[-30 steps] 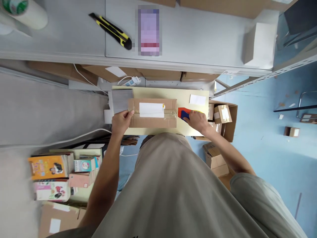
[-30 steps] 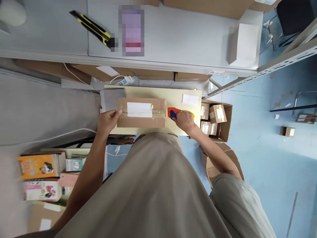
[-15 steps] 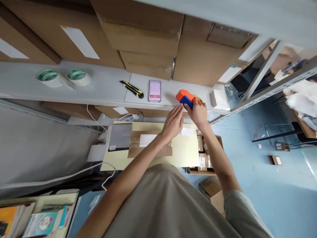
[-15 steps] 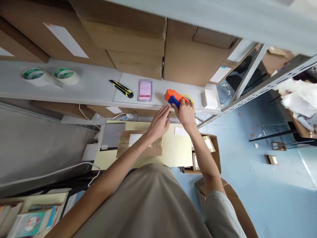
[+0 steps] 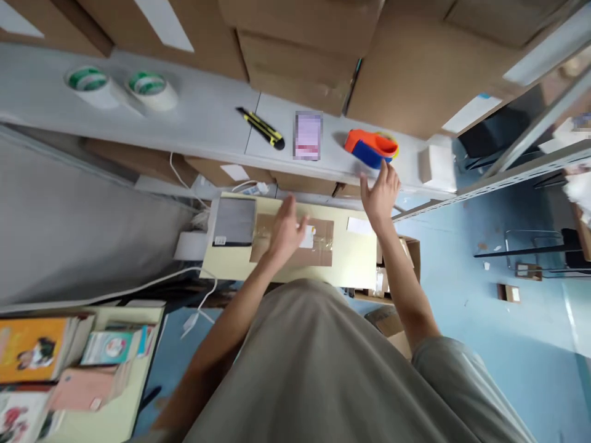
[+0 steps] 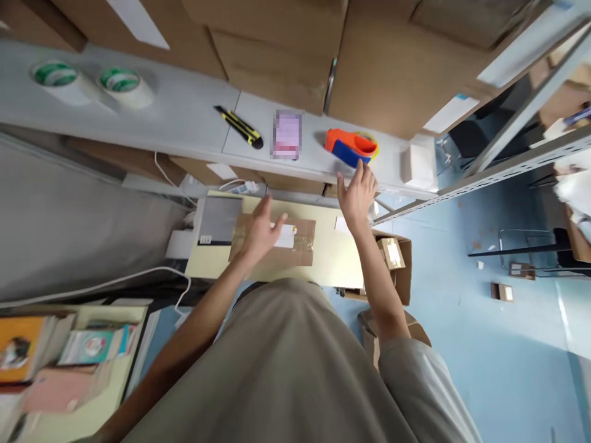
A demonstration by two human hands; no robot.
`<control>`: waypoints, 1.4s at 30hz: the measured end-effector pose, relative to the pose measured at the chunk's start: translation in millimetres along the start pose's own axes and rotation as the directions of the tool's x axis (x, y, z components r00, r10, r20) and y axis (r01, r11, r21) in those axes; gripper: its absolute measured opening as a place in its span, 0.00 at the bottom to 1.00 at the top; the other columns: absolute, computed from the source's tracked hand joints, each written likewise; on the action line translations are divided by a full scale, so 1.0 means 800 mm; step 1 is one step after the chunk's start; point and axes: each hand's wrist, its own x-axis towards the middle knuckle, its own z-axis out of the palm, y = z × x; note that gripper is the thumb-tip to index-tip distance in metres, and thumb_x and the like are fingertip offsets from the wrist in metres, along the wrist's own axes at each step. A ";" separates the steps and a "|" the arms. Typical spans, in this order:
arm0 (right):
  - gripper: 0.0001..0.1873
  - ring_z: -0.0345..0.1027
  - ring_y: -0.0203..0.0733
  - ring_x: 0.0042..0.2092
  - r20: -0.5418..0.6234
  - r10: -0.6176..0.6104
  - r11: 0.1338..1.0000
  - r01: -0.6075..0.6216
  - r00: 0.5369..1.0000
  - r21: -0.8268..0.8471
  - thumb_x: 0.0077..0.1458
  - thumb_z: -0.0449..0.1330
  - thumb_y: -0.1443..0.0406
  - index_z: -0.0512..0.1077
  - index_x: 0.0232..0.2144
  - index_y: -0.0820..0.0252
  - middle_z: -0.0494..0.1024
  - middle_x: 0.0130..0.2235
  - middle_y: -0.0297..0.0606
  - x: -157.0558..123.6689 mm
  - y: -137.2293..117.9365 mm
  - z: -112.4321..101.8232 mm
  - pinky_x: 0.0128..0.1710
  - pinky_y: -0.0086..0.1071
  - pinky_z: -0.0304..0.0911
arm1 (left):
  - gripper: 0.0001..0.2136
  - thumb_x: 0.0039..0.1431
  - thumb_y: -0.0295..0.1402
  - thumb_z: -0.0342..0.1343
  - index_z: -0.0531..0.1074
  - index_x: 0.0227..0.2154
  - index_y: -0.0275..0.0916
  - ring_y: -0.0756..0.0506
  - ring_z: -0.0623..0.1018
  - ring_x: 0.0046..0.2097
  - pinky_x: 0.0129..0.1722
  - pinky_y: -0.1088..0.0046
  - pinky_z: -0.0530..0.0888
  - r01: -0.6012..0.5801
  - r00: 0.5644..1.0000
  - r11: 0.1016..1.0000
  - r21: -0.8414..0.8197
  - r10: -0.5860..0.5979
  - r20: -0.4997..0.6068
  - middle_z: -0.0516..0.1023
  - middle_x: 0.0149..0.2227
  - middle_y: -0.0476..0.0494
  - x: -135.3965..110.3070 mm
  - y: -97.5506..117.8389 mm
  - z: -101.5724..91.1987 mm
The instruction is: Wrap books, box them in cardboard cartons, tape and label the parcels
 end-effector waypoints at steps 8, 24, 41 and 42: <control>0.45 0.85 0.65 0.57 0.590 0.061 0.938 -0.249 0.805 0.243 0.83 0.41 0.41 0.64 0.79 0.71 0.87 0.57 0.66 -0.223 -0.076 0.046 0.51 0.41 0.74 | 0.27 0.78 0.51 0.57 0.77 0.69 0.39 0.27 0.85 0.65 0.61 0.57 0.78 0.533 0.842 0.830 0.164 -0.539 -0.010 0.88 0.62 0.28 -0.121 -0.081 -0.070; 0.33 0.77 0.54 0.62 0.280 0.173 0.772 -0.306 0.944 0.558 0.83 0.48 0.48 0.84 0.65 0.60 0.81 0.60 0.56 -0.239 -0.042 0.086 0.59 0.44 0.78 | 0.20 0.74 0.46 0.59 0.83 0.30 0.38 0.46 0.71 0.31 0.36 0.70 0.65 0.360 0.931 0.931 0.058 -0.363 0.035 0.71 0.24 0.49 -0.104 -0.092 -0.105; 0.21 0.84 0.56 0.56 0.586 0.242 0.413 -0.629 0.773 0.659 0.61 0.63 0.50 0.86 0.42 0.58 0.89 0.56 0.54 -0.299 0.015 0.245 0.62 0.53 0.82 | 0.16 0.60 0.27 0.59 0.89 0.46 0.40 0.34 0.88 0.58 0.65 0.54 0.83 0.629 0.770 0.772 -0.092 -0.602 0.212 0.92 0.52 0.35 -0.134 -0.261 0.009; 0.23 0.83 0.56 0.58 0.568 0.282 0.386 -0.633 0.773 0.671 0.62 0.62 0.49 0.86 0.46 0.59 0.88 0.58 0.56 -0.284 0.015 0.249 0.65 0.53 0.80 | 0.18 0.62 0.27 0.57 0.89 0.50 0.39 0.35 0.88 0.59 0.66 0.53 0.83 0.643 0.766 0.747 -0.170 -0.619 0.174 0.91 0.56 0.33 -0.119 -0.265 0.012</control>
